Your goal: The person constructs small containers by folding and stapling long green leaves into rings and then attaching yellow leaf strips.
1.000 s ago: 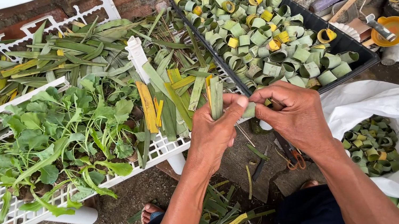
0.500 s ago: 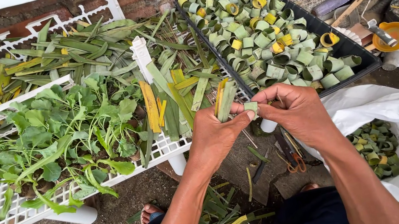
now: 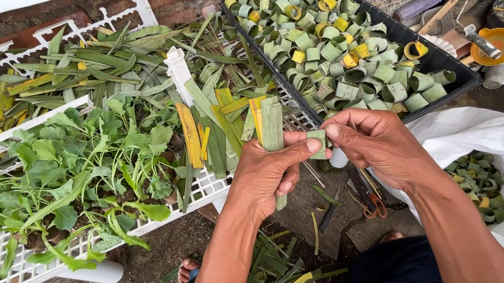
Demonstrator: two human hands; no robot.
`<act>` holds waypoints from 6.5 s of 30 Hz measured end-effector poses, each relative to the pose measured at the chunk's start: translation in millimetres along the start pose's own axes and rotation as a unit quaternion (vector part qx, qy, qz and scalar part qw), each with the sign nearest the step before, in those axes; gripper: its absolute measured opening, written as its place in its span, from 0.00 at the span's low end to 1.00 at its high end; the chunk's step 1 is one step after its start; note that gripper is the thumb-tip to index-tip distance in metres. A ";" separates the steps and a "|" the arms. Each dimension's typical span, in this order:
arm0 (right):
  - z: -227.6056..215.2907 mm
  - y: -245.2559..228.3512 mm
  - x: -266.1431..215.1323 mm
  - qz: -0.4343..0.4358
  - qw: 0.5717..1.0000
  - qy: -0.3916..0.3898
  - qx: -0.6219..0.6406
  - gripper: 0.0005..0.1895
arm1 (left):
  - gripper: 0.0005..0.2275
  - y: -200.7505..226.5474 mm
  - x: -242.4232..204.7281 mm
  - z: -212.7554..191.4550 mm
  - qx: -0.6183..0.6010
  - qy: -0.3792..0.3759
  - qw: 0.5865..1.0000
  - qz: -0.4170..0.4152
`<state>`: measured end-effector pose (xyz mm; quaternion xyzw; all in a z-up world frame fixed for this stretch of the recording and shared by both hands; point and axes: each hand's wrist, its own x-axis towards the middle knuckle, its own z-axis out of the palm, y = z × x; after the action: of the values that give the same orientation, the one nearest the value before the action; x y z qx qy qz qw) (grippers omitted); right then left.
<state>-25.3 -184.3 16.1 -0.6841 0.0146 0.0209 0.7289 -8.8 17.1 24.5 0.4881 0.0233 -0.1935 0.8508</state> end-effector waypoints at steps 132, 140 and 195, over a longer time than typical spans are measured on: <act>27.2 -7.1 12.3 -0.257 0.876 0.148 -0.381 0.12 | 0.04 -14.7 41.0 7.7 0.538 -0.025 0.701 0.468; 41.8 -16.2 30.4 -0.217 0.929 0.073 -0.292 0.07 | 0.02 4.5 42.0 -3.4 0.277 0.053 0.929 0.238; 35.0 -31.3 25.5 -0.232 0.949 0.121 -0.177 0.08 | 0.10 10.4 25.5 -3.3 -0.114 -0.005 0.993 0.019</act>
<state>1.5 -151.1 48.3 -0.7839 -0.0603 -0.2301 0.5735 18.9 16.8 25.5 0.3870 0.0313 -0.1760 0.9046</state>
